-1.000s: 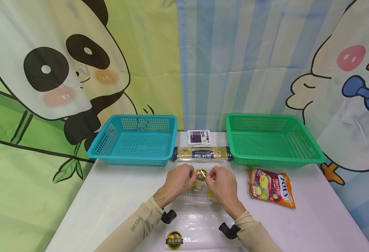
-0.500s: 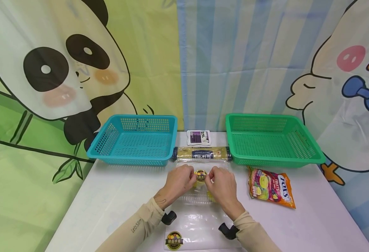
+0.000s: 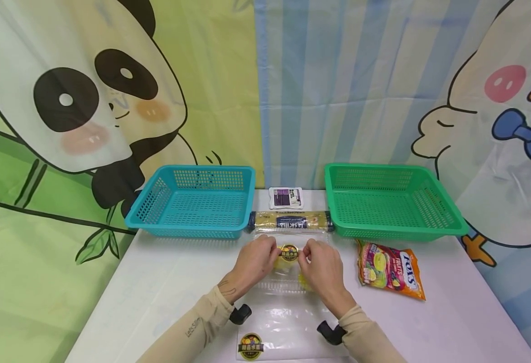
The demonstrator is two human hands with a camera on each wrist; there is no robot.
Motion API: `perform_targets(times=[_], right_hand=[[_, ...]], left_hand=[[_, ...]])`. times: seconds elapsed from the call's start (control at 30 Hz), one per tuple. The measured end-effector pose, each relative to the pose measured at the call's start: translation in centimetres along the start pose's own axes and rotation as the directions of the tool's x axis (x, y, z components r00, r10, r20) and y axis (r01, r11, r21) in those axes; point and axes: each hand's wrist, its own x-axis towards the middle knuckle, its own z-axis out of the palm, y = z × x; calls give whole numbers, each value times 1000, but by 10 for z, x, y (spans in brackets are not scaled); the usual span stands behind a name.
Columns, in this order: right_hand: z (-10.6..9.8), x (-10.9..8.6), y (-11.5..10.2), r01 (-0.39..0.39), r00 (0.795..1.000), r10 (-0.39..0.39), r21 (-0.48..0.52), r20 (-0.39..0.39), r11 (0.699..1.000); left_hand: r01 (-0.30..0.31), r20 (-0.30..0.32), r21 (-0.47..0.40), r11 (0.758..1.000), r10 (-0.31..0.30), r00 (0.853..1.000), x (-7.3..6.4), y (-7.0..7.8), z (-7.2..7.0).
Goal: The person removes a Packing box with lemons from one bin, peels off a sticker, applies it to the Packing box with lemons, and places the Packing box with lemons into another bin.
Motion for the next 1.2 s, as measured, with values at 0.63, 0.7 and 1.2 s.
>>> perform_targets(times=[0.63, 0.7, 1.2], right_hand=[[-12, -14, 16, 510, 855, -478, -163, 202, 844], [-12, -16, 18, 508, 856, -471, -182, 214, 842], [-15, -23, 29, 494, 866, -454, -221, 209, 841]], left_hand=[[-451, 207, 317, 834, 404, 891, -17, -9, -9], [-443, 220, 330, 834, 388, 895, -17, -10, -7], [-392, 225, 338, 856, 331, 916, -27, -19, -5]])
